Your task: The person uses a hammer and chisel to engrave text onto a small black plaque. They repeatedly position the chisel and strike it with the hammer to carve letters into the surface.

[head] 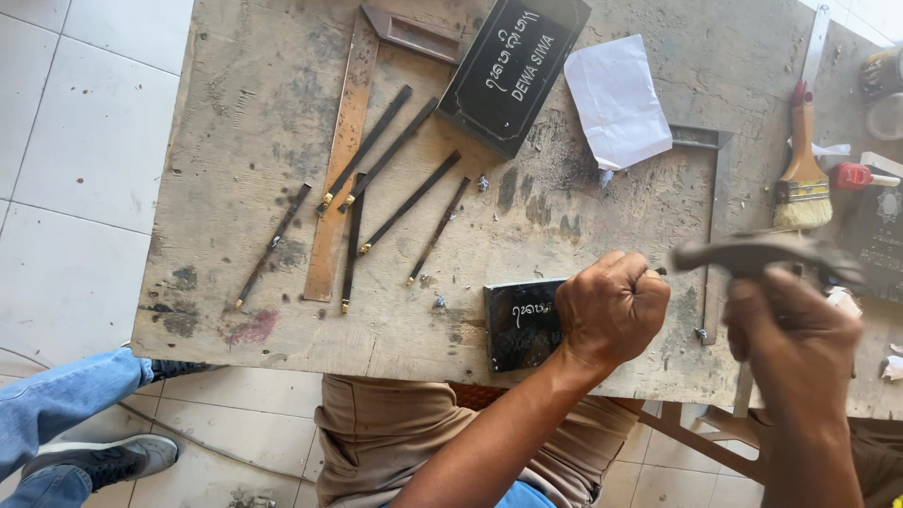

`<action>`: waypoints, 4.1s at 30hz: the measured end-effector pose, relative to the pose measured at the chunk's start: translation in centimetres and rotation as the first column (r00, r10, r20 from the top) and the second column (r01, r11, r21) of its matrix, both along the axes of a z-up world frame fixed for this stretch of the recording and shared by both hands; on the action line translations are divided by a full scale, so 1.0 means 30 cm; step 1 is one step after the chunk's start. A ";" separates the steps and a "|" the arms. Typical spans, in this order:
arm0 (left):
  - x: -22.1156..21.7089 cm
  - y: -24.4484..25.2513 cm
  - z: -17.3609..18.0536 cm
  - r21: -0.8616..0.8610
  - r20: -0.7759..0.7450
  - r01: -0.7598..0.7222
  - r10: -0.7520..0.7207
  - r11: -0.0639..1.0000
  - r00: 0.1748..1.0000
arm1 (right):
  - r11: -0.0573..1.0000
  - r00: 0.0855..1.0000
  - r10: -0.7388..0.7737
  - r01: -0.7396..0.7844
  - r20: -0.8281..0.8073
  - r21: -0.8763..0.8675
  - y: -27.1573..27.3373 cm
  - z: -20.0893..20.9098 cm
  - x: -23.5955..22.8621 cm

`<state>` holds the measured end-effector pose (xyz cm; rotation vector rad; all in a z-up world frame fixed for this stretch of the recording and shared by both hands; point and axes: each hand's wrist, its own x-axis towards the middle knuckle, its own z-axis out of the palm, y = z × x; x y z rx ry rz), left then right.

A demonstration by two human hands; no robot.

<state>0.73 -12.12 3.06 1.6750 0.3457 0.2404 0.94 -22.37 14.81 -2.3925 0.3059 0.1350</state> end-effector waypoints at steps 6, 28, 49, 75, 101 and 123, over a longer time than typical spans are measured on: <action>-0.005 -0.006 -0.005 0.044 0.029 0.021 -0.022 0.999 0.999 | 0.994 0.990 0.027 -0.041 0.139 0.101 -0.069 -0.069 -0.024; -0.033 0.005 -0.004 0.087 0.036 0.144 -0.148 0.986 0.988 | 0.994 0.983 -0.068 0.052 0.169 0.099 -0.118 -0.115 -0.132; -0.220 0.179 -0.092 0.853 0.124 0.161 -0.493 0.496 0.861 | 0.793 0.966 -0.230 0.254 -0.115 0.554 -0.265 -0.426 -0.258; -0.027 0.468 -0.033 0.093 -0.235 0.538 -0.506 0.838 0.830 | 0.980 0.955 0.197 -0.189 -0.223 0.056 -0.146 -0.123 -0.148; 0.116 0.450 0.085 0.196 -0.484 0.838 -0.693 0.509 0.534 | 0.887 0.899 0.434 -0.417 0.055 -0.197 0.109 0.143 0.176; -0.068 0.423 -0.133 0.333 -0.068 0.454 -0.460 0.826 0.886 | 0.529 0.706 0.653 -0.684 -0.273 -0.502 0.329 0.234 0.121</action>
